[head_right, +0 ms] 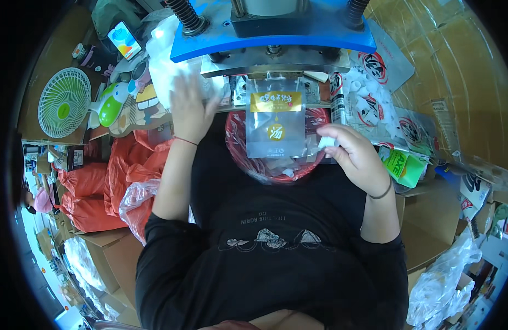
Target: The recorder is using a heat sealing machine to seal plastic liquid spout pouches and organizing them into containers.
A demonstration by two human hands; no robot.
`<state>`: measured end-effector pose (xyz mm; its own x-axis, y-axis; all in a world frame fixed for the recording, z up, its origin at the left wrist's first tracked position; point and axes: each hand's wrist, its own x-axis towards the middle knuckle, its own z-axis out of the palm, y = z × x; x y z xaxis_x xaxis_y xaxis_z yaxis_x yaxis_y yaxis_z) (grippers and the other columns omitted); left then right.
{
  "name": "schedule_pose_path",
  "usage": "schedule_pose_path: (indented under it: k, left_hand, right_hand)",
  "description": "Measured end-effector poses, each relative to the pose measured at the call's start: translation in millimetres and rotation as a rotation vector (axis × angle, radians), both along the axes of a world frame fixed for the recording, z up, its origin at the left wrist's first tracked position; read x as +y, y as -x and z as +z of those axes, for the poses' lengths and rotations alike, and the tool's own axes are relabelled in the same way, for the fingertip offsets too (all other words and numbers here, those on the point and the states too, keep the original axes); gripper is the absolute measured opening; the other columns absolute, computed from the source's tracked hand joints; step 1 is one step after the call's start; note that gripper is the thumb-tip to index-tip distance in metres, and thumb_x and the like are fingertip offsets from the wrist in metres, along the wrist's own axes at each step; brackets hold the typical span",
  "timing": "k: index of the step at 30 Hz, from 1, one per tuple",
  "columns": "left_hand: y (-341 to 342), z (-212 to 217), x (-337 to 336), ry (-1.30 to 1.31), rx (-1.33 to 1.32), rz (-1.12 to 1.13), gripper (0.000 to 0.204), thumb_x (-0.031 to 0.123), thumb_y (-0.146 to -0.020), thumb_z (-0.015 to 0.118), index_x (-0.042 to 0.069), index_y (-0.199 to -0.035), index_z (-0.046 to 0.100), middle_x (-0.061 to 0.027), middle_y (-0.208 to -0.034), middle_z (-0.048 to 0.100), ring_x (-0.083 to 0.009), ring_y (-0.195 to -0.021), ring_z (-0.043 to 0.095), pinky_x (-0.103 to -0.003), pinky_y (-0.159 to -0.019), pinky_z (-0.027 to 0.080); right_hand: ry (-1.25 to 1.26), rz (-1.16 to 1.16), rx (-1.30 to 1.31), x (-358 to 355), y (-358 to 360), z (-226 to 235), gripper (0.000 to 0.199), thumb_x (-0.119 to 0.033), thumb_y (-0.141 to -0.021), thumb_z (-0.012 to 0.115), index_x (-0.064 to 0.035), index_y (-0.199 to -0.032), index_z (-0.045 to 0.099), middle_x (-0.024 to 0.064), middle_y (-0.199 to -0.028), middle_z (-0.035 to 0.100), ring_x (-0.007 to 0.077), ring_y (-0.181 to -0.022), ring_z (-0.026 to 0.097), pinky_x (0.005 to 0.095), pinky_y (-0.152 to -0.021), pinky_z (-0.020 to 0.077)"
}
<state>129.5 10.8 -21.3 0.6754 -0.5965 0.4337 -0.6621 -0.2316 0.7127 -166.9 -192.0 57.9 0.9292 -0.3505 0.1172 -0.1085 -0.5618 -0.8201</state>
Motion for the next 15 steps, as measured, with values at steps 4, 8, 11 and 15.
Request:
schedule_pose_path:
  k: [4,8,11,15]
  left_hand:
    - [-17.8,-11.5,26.2,-0.352,-0.805,-0.055,0.023,0.016,-0.101,0.054,0.001,-0.116,0.063,-0.0136,-0.108,0.069,-0.0195,-0.099,0.066,-0.032,-0.080,0.054]
    - [18.0,11.3,33.6,-0.018,0.450,-0.152,0.018,0.008,-0.099,0.055,0.002,-0.107,0.070,-0.0105,-0.097,0.072,-0.0164,-0.093,0.068,-0.029,-0.080,0.053]
    - [50.1,25.0,26.9,-0.062,0.605,-0.296,0.016,0.007,-0.097,0.058,0.003,-0.107,0.070,-0.0090,-0.090,0.072,-0.0157,-0.087,0.069,-0.027,-0.079,0.053]
    - [64.7,15.3,20.1,-0.200,0.567,-0.464,0.017,0.012,-0.095,0.065,0.005,-0.109,0.072,-0.0069,-0.092,0.073,-0.0137,-0.089,0.069,-0.027,-0.082,0.054]
  right_hand:
    - [0.229,-0.074,0.023,-1.3,-7.7,0.7,0.016,-0.010,-0.094,0.061,-0.0011,-0.107,0.062,0.0144,-0.096,0.064,0.0281,-0.089,0.062,0.0348,-0.080,0.0480]
    - [0.289,-0.039,-0.078,11.5,-34.8,-2.1,0.017,-0.013,-0.095,0.061,-0.0004,-0.106,0.063,0.0130,-0.090,0.065,0.0297,-0.085,0.063,0.0344,-0.078,0.0478]
    - [0.340,0.164,-0.011,18.5,-53.9,0.3,0.019,-0.016,-0.096,0.062,0.0000,-0.106,0.064,0.0099,-0.087,0.066,0.0279,-0.083,0.063,0.0340,-0.078,0.0477]
    - [-0.014,-0.085,-0.213,19.9,-73.7,21.3,0.016,-0.020,-0.099,0.061,-0.0070,-0.107,0.066,0.0043,-0.090,0.068,0.0237,-0.082,0.064,0.0361,-0.076,0.0514]
